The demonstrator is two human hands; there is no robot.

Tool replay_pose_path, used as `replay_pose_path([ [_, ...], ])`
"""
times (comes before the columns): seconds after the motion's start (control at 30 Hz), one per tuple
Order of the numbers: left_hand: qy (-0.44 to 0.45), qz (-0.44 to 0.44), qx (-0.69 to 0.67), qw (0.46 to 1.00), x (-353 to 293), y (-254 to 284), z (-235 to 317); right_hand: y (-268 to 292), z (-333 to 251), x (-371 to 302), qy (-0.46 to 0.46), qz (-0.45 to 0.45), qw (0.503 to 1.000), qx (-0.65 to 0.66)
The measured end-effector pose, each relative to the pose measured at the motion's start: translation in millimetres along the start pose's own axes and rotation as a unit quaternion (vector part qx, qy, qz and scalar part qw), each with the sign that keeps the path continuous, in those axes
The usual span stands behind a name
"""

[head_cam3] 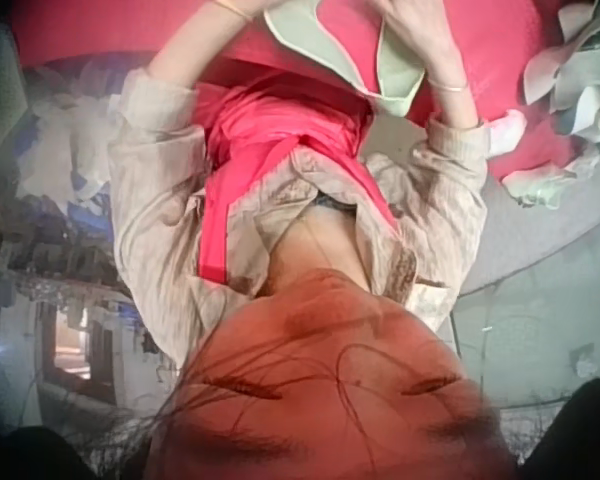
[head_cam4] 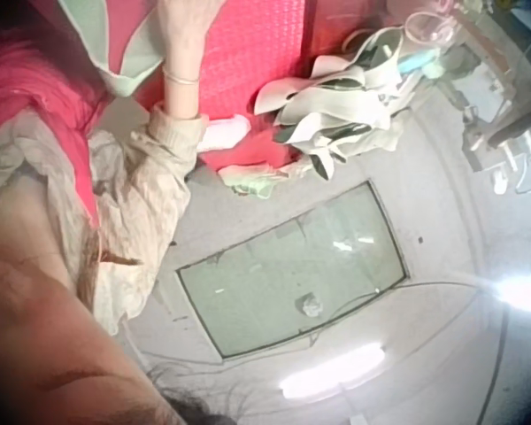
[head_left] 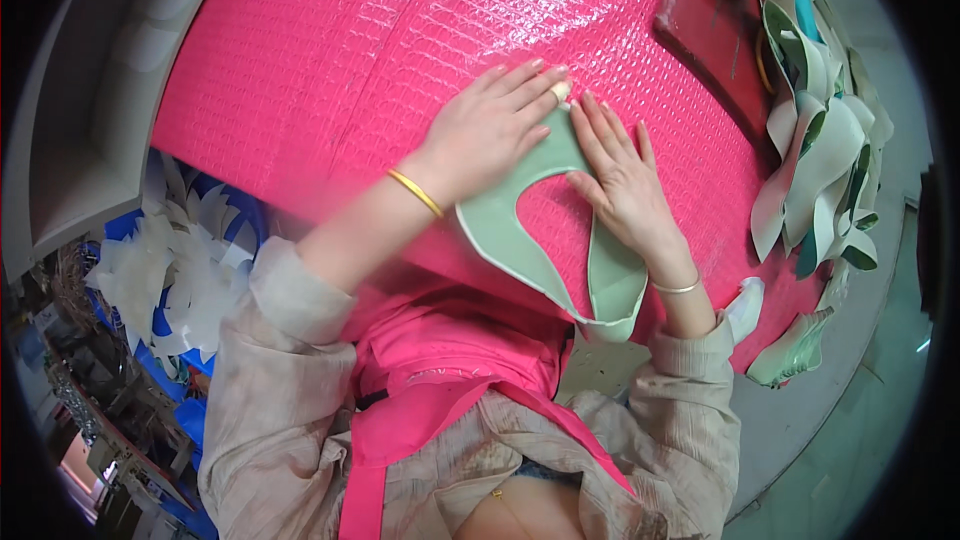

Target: The person assembles shoe components by hand on a pink work surface. They repeatedly pick up a white shoe upper and a light green insole, align them, and press the edges together to form a unit. The person handles the parts one at a time, inspecting the fit and smoothing the seams before placing the finished assembly aside.

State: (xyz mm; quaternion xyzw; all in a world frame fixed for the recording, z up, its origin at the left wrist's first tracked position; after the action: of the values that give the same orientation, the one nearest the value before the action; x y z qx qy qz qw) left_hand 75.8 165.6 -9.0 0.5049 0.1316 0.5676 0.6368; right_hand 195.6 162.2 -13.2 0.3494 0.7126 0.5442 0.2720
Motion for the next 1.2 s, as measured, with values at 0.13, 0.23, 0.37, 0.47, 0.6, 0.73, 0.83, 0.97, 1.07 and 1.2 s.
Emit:
replay_pose_path([
  [0.13,-0.103,-0.186,-0.068,0.975,-62.4,35.7,-4.6,7.5,28.6,-38.6,-0.039,-0.032,0.999,-0.017],
  [0.23,-0.023,-0.215,-0.116,0.969,-83.0,56.0,-7.8,32.9,40.9,-67.8,-0.033,-0.048,0.996,-0.07],
  [0.37,0.205,-0.134,-0.43,0.869,-55.1,61.3,-16.0,80.6,-83.7,-69.3,-0.024,0.059,0.994,0.085],
  [0.47,0.273,0.091,-0.473,0.833,-48.7,71.3,-37.5,39.9,-105.2,-77.3,-0.008,-0.008,0.985,0.174],
  [0.6,0.392,0.055,-0.515,0.76,-74.3,80.6,-69.5,117.9,-51.1,-82.1,-0.101,0.221,0.926,0.291],
  [0.73,0.367,0.074,-0.753,0.541,-61.6,40.1,-64.6,83.8,10.0,-55.7,-0.26,0.21,0.709,0.622],
  [0.83,0.369,0.059,-0.719,0.586,-30.7,20.6,-37.7,39.3,67.9,-57.1,-0.37,0.186,0.707,0.574],
  [0.97,0.402,0.142,-0.64,0.639,-30.0,20.6,-54.6,112.6,-5.9,-49.1,-0.124,0.317,0.925,0.168],
  [1.07,0.4,0.193,-0.712,0.544,-18.0,21.6,-45.1,66.7,-61.2,-17.3,-0.109,0.145,0.966,0.186],
  [1.2,0.417,0.242,-0.669,0.566,-15.5,28.6,-31.8,32.4,-46.1,-6.4,-0.14,0.0,0.973,0.186],
])
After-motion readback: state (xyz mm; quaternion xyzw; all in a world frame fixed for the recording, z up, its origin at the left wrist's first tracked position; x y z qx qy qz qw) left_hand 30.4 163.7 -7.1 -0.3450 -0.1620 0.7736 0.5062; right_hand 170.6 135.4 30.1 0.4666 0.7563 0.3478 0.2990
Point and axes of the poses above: each hand's wrist, its own x-axis towards the middle knuckle, its own y-axis out of the back of the hand, z = x × y, the point moved 8 cm from there along x, towards the middle knuckle, and after that the axes turned 9 degrees about z, right-handed, at the moved point
